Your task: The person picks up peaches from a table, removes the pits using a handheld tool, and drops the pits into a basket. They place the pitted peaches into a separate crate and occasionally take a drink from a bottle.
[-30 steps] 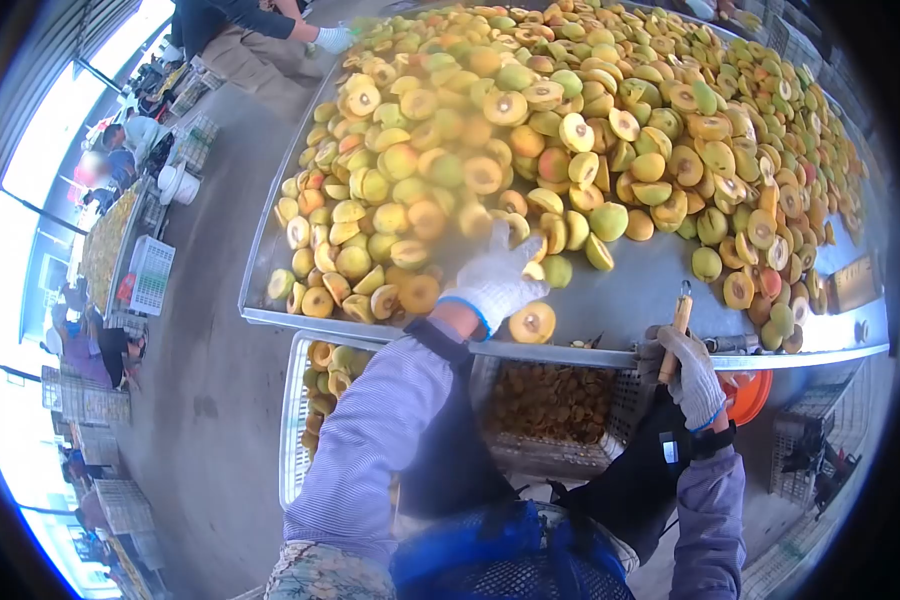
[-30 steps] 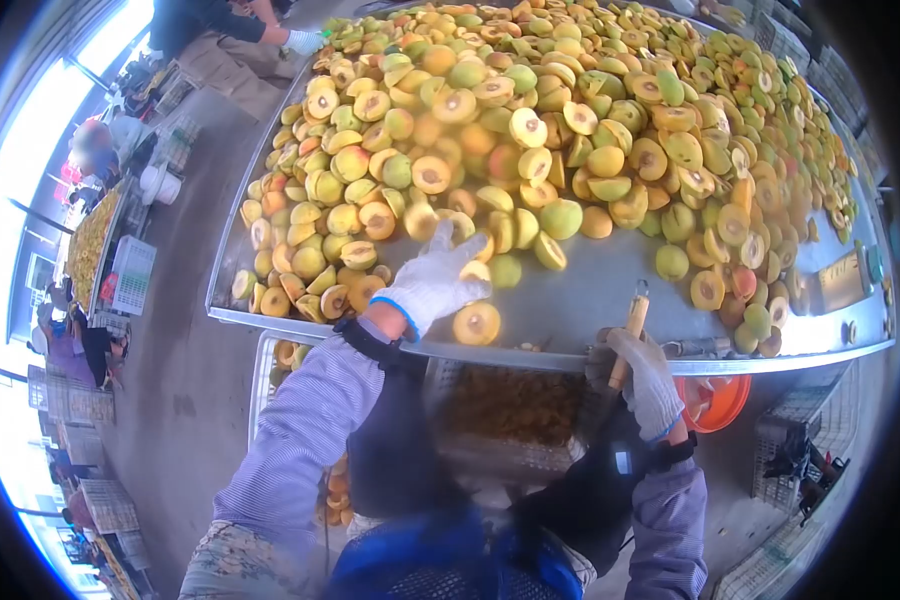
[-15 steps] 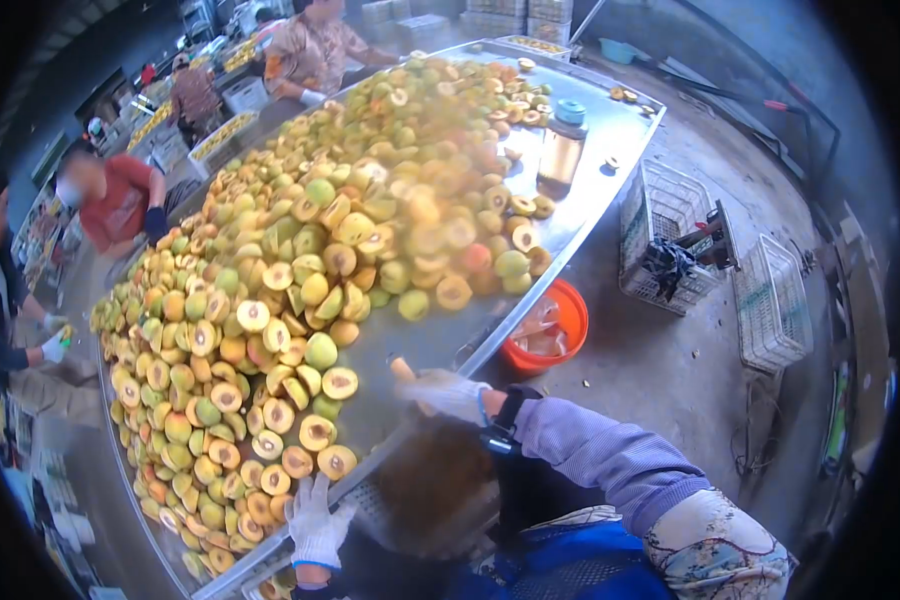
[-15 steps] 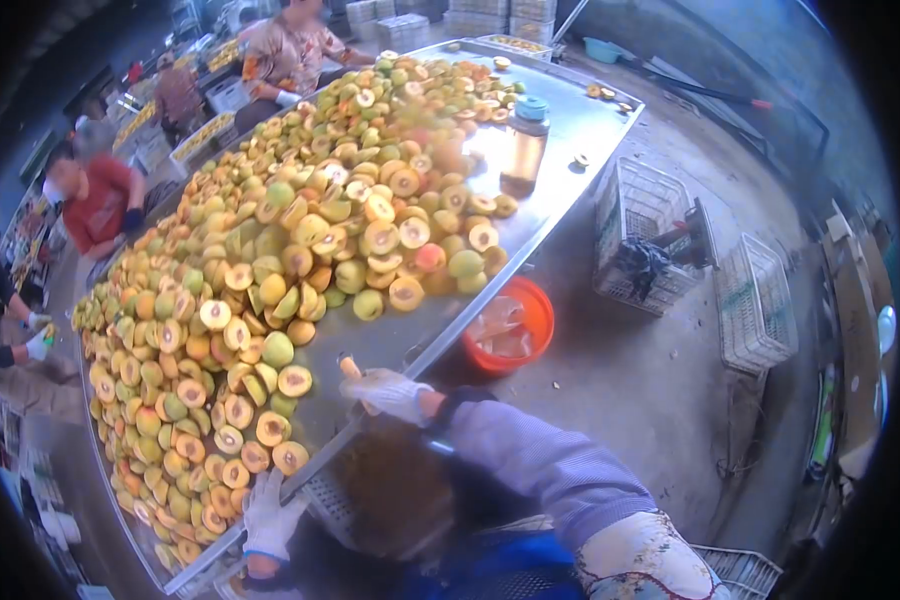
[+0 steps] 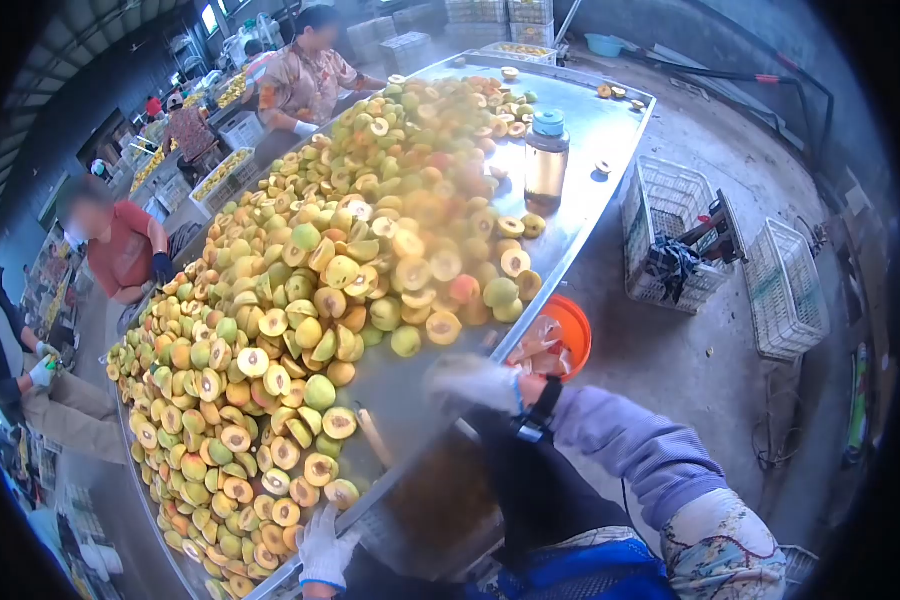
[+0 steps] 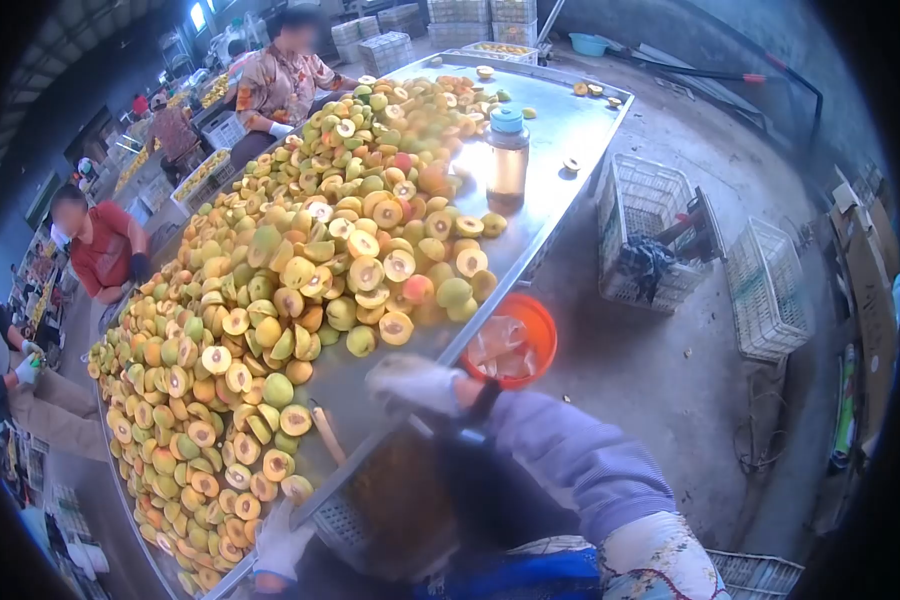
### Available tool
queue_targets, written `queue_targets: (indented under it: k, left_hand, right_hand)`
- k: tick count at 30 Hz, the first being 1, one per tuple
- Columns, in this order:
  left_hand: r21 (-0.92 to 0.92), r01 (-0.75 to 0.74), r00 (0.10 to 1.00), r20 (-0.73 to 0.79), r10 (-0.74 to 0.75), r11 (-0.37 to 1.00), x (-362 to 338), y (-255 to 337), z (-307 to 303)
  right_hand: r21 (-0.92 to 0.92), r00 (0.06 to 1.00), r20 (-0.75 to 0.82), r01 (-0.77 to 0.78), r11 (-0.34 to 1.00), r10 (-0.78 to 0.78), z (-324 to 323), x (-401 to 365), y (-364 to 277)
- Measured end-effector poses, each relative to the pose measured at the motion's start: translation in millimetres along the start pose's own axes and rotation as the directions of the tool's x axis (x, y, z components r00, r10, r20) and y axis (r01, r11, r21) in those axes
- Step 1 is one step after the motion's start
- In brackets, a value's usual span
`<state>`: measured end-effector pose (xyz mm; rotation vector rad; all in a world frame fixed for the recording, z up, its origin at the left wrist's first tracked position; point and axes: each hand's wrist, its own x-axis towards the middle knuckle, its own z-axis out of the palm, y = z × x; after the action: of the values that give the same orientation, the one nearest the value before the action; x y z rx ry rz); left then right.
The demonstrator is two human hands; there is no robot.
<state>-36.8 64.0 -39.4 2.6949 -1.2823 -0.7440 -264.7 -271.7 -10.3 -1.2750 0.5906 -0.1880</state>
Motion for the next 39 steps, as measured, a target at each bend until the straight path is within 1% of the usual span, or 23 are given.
queue_targets:
  k: [1, 2, 3, 4, 5, 6, 7, 8, 10, 11, 13, 16, 19, 20, 24, 27, 28, 31, 32, 34, 35, 37, 39]
  left_hand:
    - [0.014, 0.017, 1.000, 0.011, -0.017, 1.000, -1.2, 4.2, -2.9]
    - [0.028, 0.034, 0.999, 0.021, -0.034, 0.999, -3.8, 10.0, -6.8]
    - [0.041, 0.049, 0.998, 0.031, -0.051, 0.998, -2.1, 14.5, -7.8]
    - [0.069, -0.004, 0.994, -0.106, 0.011, 0.998, -1.0, 10.3, 0.6]
    - [0.012, 0.009, 0.999, -0.036, -0.009, 1.000, 0.5, 15.8, -4.7]
    - [-0.045, 0.027, 0.999, 0.033, -0.026, 0.999, -2.8, 22.1, -14.1]
    - [-0.100, 0.047, 0.994, 0.104, -0.037, 0.994, -0.8, 27.4, -19.3]
    - [0.063, 0.031, 0.997, 0.071, -0.036, 0.998, -0.5, -0.4, 1.1]
    - [0.076, 0.031, 0.997, 0.072, -0.037, 0.997, 0.7, 3.6, -1.6]
    - [0.084, 0.033, 0.996, 0.076, -0.039, 0.996, -1.9, 5.1, -4.3]
    - [0.089, 0.011, 0.998, 0.059, -0.016, 0.996, -2.9, 4.7, -4.3]
    - [0.089, -0.007, 0.999, 0.047, 0.003, 0.996, -2.8, 4.0, -4.2]
    - [0.094, -0.032, 0.999, 0.024, 0.030, 0.995, -2.1, -0.5, -0.4]
    - [0.097, -0.024, 1.000, 0.021, 0.022, 0.995, -2.2, -0.2, 0.3]
    - [0.102, -0.004, 1.000, 0.011, 0.003, 0.995, -5.6, 4.8, -0.8]
    - [0.096, -0.033, 0.999, -0.014, 0.034, 0.995, -7.5, 6.5, -2.9]
    - [0.092, -0.044, 0.999, -0.026, 0.046, 0.995, -8.6, 5.9, -2.4]
    - [0.214, -0.151, 0.979, -0.101, 0.176, 0.965, -6.3, 2.0, -0.7]
    - [0.078, -0.044, 0.999, -0.021, 0.045, 0.996, -3.9, 13.6, -9.9]
    - [0.094, -0.042, 0.997, -0.068, 0.049, 0.995, -5.2, 14.3, -7.6]
    - [0.118, -0.039, 0.994, -0.096, 0.050, 0.992, -5.4, 13.9, -5.3]
    - [0.131, -0.066, 0.988, -0.127, 0.082, 0.989, -6.1, 8.0, -1.7]
    - [0.097, -0.058, 0.987, -0.145, 0.072, 0.994, -6.7, 7.9, -0.7]
  right_hand:
    - [-0.113, 0.995, -0.035, 0.087, 0.990, -0.091, -26.0, -7.6, -18.8]
    - [-0.083, 0.963, -0.199, 0.170, 0.982, -0.184, -46.3, -8.6, -30.2]
    - [-0.139, 0.940, -0.298, 0.130, 0.982, -0.167, -68.9, -8.0, -48.6]
    - [-0.189, 0.905, -0.395, 0.084, 0.978, -0.154, -92.8, -7.6, -66.8]
    - [-0.301, 0.825, -0.488, 0.148, 0.942, -0.286, -128.7, 0.9, -66.5]
    - [-0.417, 0.721, -0.554, 0.193, 0.888, -0.416, -163.3, 10.5, -66.2]
    - [-0.369, 0.663, -0.654, 0.139, 0.919, -0.363, -181.4, 10.8, -81.8]
    - [-0.314, 0.596, -0.743, 0.091, 0.945, -0.304, -198.9, 11.9, -97.6]
    - [-0.449, 0.526, -0.777, -0.078, 0.890, -0.346, -245.8, 14.8, -121.1]
    - [-0.528, 0.427, -0.784, -0.075, 0.846, -0.451, -256.9, 15.6, -128.2]
    - [-0.494, 0.406, -0.807, -0.067, 0.867, -0.428, -257.2, 11.3, -156.0]
    - [-0.477, 0.320, -0.849, -0.128, 0.869, -0.419, -259.5, 18.0, -179.9]
    - [-0.457, 0.489, -0.791, -0.074, 0.886, -0.367, -275.6, 24.5, -184.4]
    - [-0.456, 0.494, -0.798, -0.121, 0.882, -0.345, -275.6, 27.0, -189.2]
    - [-0.280, 0.613, -0.740, 0.097, 0.955, -0.279, -300.8, 32.1, -185.0]
    - [-0.201, 0.611, -0.712, 0.295, 0.934, -0.346, -307.2, 26.7, -173.2]
    - [-0.211, 0.594, -0.718, 0.311, 0.927, -0.363, -311.5, 23.1, -170.1]
    - [-0.228, 0.579, -0.714, 0.339, 0.913, -0.394, -321.5, 20.8, -156.4]
    - [-0.223, 0.558, -0.716, 0.386, 0.895, -0.420, -318.6, 20.9, -155.0]
    - [-0.192, 0.509, -0.724, 0.500, 0.845, -0.466, -311.5, 19.3, -153.8]
    - [-0.268, 0.495, -0.720, 0.450, 0.852, -0.487, -317.6, 14.3, -151.5]
    - [-0.285, 0.503, -0.700, 0.456, 0.843, -0.508, -301.2, -0.2, -151.6]
    - [-0.282, 0.553, -0.657, 0.451, 0.847, -0.513, -279.5, -14.9, -151.8]
